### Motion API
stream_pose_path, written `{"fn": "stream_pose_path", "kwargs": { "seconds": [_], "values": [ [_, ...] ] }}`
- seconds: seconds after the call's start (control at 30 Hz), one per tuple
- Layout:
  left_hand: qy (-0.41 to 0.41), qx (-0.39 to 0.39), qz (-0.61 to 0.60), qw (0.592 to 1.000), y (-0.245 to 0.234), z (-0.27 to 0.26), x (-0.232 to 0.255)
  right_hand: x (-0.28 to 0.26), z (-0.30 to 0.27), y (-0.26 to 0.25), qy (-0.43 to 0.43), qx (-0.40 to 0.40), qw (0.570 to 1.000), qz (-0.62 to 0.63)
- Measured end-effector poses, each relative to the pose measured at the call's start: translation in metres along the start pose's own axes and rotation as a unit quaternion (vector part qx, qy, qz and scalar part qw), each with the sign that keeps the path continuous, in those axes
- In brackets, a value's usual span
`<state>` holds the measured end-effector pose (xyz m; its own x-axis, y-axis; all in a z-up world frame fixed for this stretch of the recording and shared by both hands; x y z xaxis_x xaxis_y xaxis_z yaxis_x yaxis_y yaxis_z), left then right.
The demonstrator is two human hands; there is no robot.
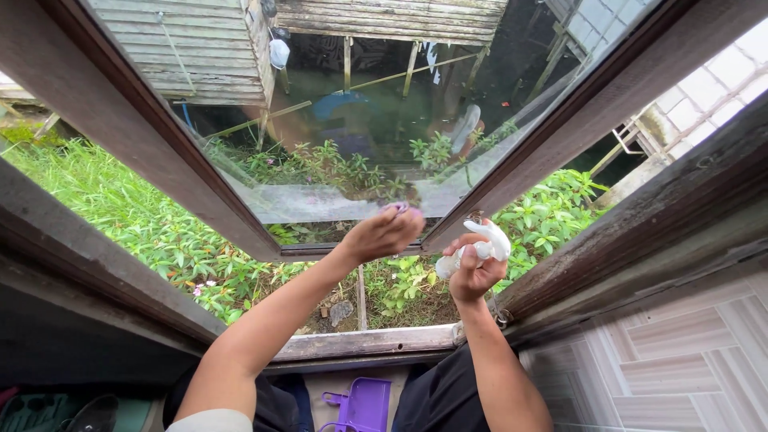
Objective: The person cleans a window pane using a spray bottle and a cloth. They repeatedly spray the glass and wipe it in circular and linear motions, focusing on different sections of the window throughout the clip.
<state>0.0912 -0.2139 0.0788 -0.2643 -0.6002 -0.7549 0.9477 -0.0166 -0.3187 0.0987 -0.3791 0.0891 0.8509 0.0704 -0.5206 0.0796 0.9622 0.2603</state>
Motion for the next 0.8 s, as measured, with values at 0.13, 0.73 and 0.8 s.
{"fn": "stream_pose_path", "kwargs": {
  "seconds": [0.13,0.73,0.8],
  "values": [
    [0.047,-0.061,0.003,0.997,0.023,-0.037,0.018,-0.006,0.006,-0.008,-0.001,-0.007,1.000,-0.005],
    [-0.137,0.178,0.032,0.974,-0.057,0.101,-0.063,-0.026,0.018,-0.011,-0.012,-0.007,0.998,-0.064],
    [-0.103,0.081,0.011,0.991,-0.038,0.091,-0.040,-0.014,0.014,-0.023,0.016,0.009,1.000,-0.024]
  ]
}}
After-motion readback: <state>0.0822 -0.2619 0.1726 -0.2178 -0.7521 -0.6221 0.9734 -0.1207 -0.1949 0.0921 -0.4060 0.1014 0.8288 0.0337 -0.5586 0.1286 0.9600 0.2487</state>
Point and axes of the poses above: each hand's wrist, its own z-axis towards the middle knuckle, its own y-axis out of the palm, x = y × z, the point moved 9 cm from there along z, towards the middle knuckle, and after that the axes turned 7 degrees about y, right-handed, at the moved point
